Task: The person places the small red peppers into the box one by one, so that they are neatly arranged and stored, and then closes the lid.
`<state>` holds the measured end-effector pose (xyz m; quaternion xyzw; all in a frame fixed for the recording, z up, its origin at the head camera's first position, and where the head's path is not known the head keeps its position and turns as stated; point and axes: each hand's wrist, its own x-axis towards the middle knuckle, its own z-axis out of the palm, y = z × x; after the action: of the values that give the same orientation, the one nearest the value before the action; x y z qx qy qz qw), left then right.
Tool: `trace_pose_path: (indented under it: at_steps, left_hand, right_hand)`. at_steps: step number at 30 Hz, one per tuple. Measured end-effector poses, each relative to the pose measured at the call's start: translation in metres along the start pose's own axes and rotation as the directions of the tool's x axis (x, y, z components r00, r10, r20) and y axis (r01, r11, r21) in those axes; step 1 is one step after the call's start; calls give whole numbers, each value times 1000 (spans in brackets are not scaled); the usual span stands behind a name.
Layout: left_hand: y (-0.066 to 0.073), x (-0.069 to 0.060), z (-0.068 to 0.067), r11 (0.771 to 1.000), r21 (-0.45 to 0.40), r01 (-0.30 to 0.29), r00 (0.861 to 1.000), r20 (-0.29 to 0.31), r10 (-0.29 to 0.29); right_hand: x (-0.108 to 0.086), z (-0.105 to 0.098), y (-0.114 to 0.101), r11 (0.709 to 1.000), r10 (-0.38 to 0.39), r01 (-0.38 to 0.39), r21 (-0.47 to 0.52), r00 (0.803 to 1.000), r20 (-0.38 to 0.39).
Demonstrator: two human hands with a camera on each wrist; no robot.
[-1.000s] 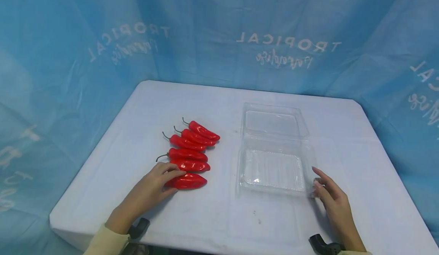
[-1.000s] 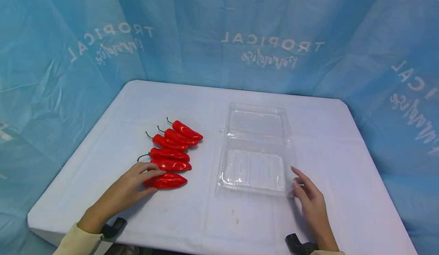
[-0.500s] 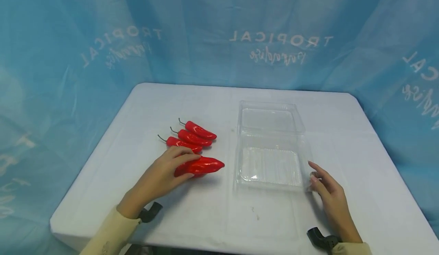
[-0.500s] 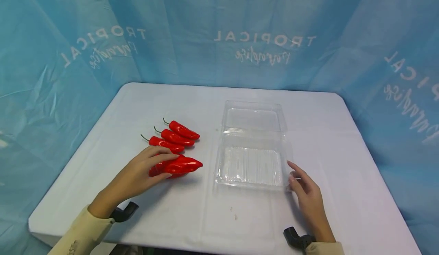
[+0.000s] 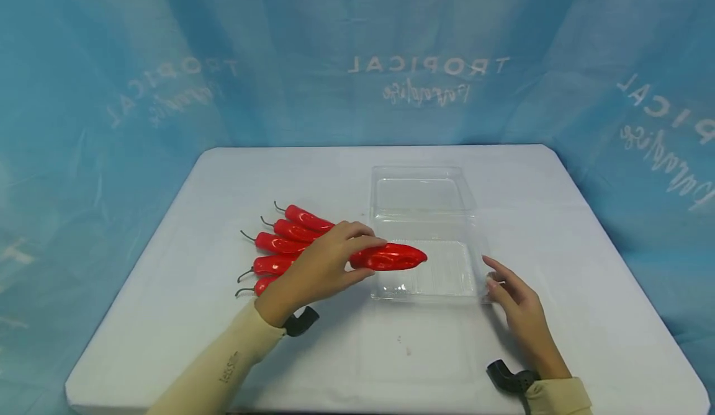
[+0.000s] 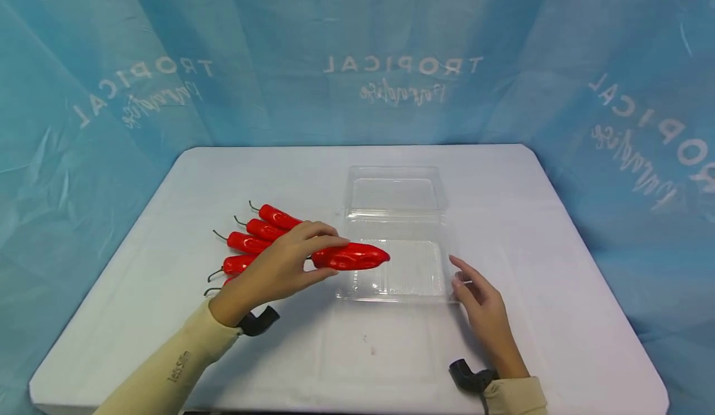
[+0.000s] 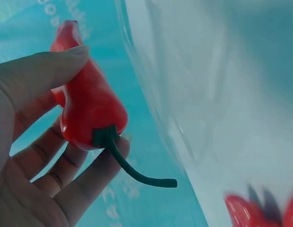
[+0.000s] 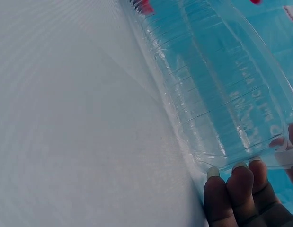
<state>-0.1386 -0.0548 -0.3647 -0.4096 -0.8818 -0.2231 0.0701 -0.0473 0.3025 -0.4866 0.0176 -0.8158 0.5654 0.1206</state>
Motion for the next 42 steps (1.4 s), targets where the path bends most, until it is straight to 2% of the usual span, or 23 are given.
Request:
trace_pose_path:
  at_steps: [4,7,12,17,20,25,27,30,34,38,42]
  left_hand:
    - [16,20,12,998,-48,-36,998,41,38]
    - [28,35,23,996,-84,-35,994,103,44]
    - [41,52,42,989,-146,29,975,223,4]
    - [41,60,61,983,-164,80,950,312,-26]
    - [38,62,72,981,-166,100,925,378,-30]
    - [30,66,82,970,-178,164,860,508,-52]
    - [26,67,84,966,-190,177,841,539,-48]
    - [22,65,85,964,-216,157,836,548,-13]
    - [23,64,83,973,-203,113,843,538,14]
    - [26,62,81,980,-153,126,845,534,-26]
    - [29,60,78,980,-137,146,849,525,-53]
  right_hand:
    - [2,1,-1,999,30,-30,-21,1000,-8]
    - [2,1,-2,996,83,-83,-44,997,-8]
    - [2,1,-4,988,124,-124,-92,992,-5]
    - [1,0,-4,987,117,-117,-112,993,-5]
    - [2,-1,-3,986,110,-109,-123,994,-5]
    - [2,0,0,992,78,-78,-101,997,-4]
    - [2,1,2,993,69,-69,-97,998,-2]
    - [2,3,2,993,71,-71,-99,997,2]
    - [2,2,2,990,87,-87,-113,996,-1]
    - [2,2,1,988,91,-91,-121,996,-5]
    - [1,0,1,990,97,-97,-107,995,-5]
